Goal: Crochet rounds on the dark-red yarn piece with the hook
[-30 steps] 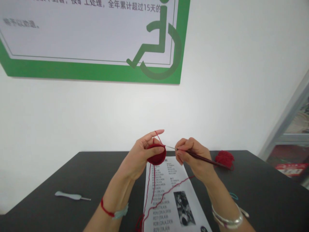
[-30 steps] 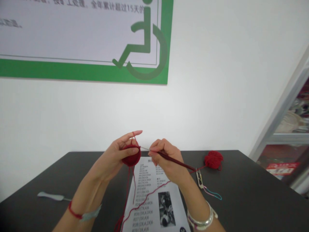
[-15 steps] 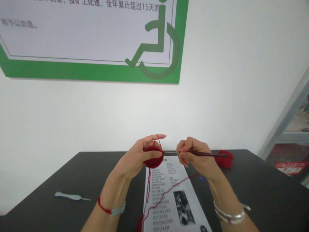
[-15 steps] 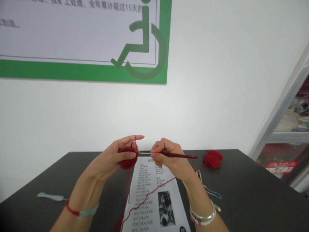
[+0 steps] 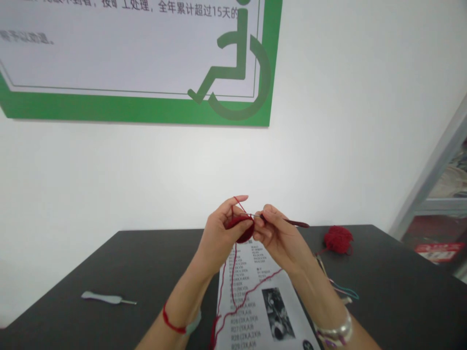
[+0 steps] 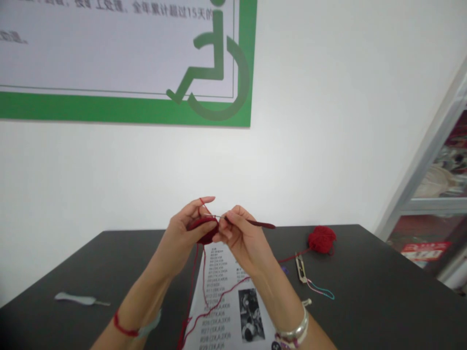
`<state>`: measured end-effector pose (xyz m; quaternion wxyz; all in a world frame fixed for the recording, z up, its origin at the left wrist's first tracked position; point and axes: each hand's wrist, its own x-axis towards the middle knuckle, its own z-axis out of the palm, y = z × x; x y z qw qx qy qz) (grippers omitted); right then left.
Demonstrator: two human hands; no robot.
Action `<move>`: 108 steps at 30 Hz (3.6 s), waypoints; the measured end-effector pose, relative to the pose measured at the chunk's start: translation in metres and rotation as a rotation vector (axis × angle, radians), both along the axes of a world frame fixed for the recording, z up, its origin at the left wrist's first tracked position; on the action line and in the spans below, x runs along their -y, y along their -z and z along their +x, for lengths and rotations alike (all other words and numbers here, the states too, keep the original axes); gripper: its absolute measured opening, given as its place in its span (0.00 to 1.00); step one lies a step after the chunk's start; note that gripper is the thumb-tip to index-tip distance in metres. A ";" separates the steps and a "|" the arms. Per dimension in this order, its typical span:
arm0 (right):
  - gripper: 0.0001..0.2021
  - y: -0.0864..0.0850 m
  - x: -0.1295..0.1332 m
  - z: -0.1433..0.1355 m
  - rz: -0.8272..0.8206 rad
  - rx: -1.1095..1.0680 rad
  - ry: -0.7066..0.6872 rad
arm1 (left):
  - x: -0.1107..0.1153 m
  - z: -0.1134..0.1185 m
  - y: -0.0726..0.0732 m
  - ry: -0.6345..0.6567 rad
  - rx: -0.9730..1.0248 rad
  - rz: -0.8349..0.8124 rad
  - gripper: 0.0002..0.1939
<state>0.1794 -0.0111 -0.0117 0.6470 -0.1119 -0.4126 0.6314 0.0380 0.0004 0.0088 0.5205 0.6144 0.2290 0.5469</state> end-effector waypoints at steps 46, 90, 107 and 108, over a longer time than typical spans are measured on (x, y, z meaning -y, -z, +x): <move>0.07 0.003 0.026 0.007 0.596 1.019 0.850 | -0.001 0.000 0.003 -0.210 -0.153 0.093 0.25; 0.08 0.022 -0.004 -0.015 0.354 0.464 0.684 | -0.003 -0.002 0.000 -0.194 -0.054 0.040 0.30; 0.05 0.005 0.022 0.001 0.462 0.817 0.739 | -0.002 -0.003 0.006 -0.496 -0.329 0.492 0.20; 0.05 0.005 0.023 0.004 0.523 0.867 0.740 | -0.002 -0.004 0.005 -0.496 -0.338 0.503 0.20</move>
